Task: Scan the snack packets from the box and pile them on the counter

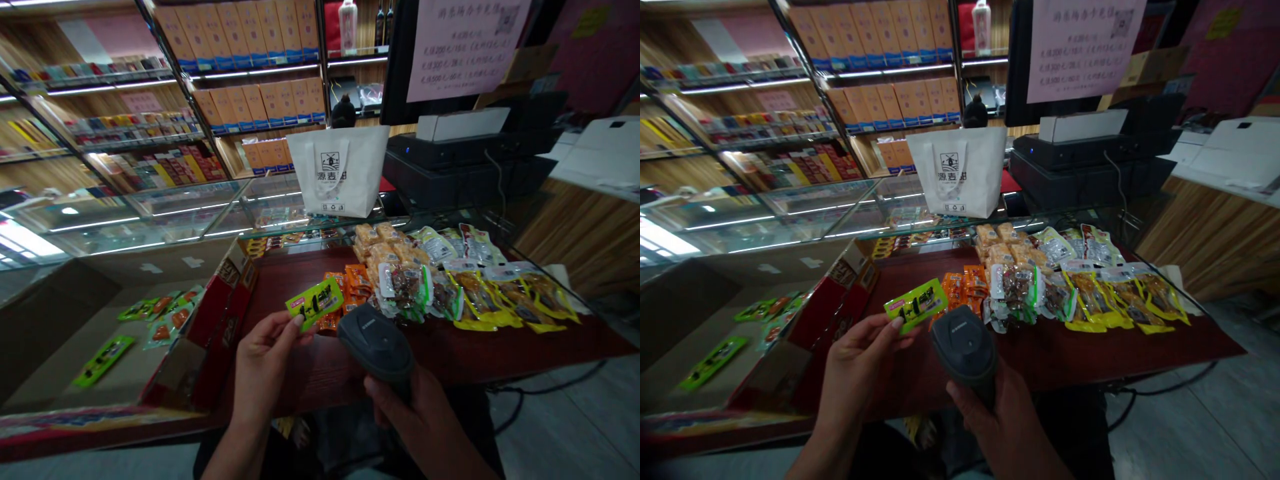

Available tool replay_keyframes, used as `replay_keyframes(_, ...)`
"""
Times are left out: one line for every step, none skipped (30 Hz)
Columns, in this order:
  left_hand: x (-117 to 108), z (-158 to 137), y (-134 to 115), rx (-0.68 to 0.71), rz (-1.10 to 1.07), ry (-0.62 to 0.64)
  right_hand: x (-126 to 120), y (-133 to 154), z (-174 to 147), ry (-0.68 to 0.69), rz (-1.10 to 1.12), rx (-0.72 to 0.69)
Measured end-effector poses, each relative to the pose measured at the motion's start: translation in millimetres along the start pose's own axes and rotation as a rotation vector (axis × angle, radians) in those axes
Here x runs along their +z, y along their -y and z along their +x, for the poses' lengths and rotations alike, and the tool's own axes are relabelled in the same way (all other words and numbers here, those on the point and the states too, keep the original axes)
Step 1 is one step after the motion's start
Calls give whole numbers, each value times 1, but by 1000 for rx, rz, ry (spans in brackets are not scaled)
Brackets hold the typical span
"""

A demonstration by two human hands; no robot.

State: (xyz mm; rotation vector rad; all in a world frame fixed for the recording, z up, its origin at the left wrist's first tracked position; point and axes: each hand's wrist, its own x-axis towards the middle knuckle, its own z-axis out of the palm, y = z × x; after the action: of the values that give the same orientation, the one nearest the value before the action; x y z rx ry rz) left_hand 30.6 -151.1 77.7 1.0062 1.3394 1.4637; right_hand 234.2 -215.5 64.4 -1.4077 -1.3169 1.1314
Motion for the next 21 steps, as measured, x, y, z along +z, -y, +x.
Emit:
replay_keyframes(1, 3, 1, -5, 6, -3, 0, 0, 2, 15, 11, 8)
replay_keyframes(3, 7, 1, -10, 12, -8, -1, -1, 3, 41, 23, 27)
replay_keyframes(4, 14, 3, -13, 15, -13, -1, -2, 5, 69, 37, 53)
replay_keyframes(6, 24, 4, -13, 9, -18, -2, -4, 7, 72, 53, 83)
replay_keyframes(8, 36, 7, -11, -2, -21, -3, -7, 9, 74, 67, 110)
replay_keyframes(11, 51, 9, -10, -12, -21, -4, -12, 10, 75, 82, 135)
replay_keyframes(14, 67, 13, -17, -4, -17, -5, -18, 12, 73, 95, 156)
replay_keyframes(17, 85, 17, -34, 23, -8, -6, -26, 13, 72, 108, 170)
replay_keyframes(22, 103, 21, -57, 64, 2, -7, -35, 14, 67, 122, 180)
replay_keyframes(27, 121, 25, -84, 115, 15, -7, -45, 14, 60, 136, 183)
replay_keyframes(33, 138, 29, -113, 165, 30, -7, -56, 14, 51, 154, 185)
replay_keyframes(39, 153, 33, -139, 207, 46, -7, -66, 15, 29, 178, 189)
replay_keyframes(46, 166, 37, -162, 242, 62, -6, -76, 15, 15, 204, 183)
replay_keyframes(53, 177, 41, -185, 273, 80, -5, -84, 14, 1, 227, 180)
replay_keyframes(60, 187, 46, -213, 312, 99, -3, -91, 14, -20, 247, 170)
replay_keyframes(67, 195, 49, -244, 353, 120, -1, -96, 14, -39, 258, 155)
replay_keyframes(72, 202, 53, -276, 395, 142, 0, -99, 14, -59, 262, 139)
replay_keyframes(77, 208, 56, -306, 435, 165, 2, -101, 14, -81, 260, 121)
replay_keyframes(82, 213, 59, -333, 472, 188, 4, -102, 14, -99, 254, 107)
replay_keyframes(85, 217, 62, -357, 505, 210, 6, -103, 13, -113, 247, 95)
replay_keyframes(89, 220, 64, -376, 533, 229, 7, -103, 13, -127, 240, 89)
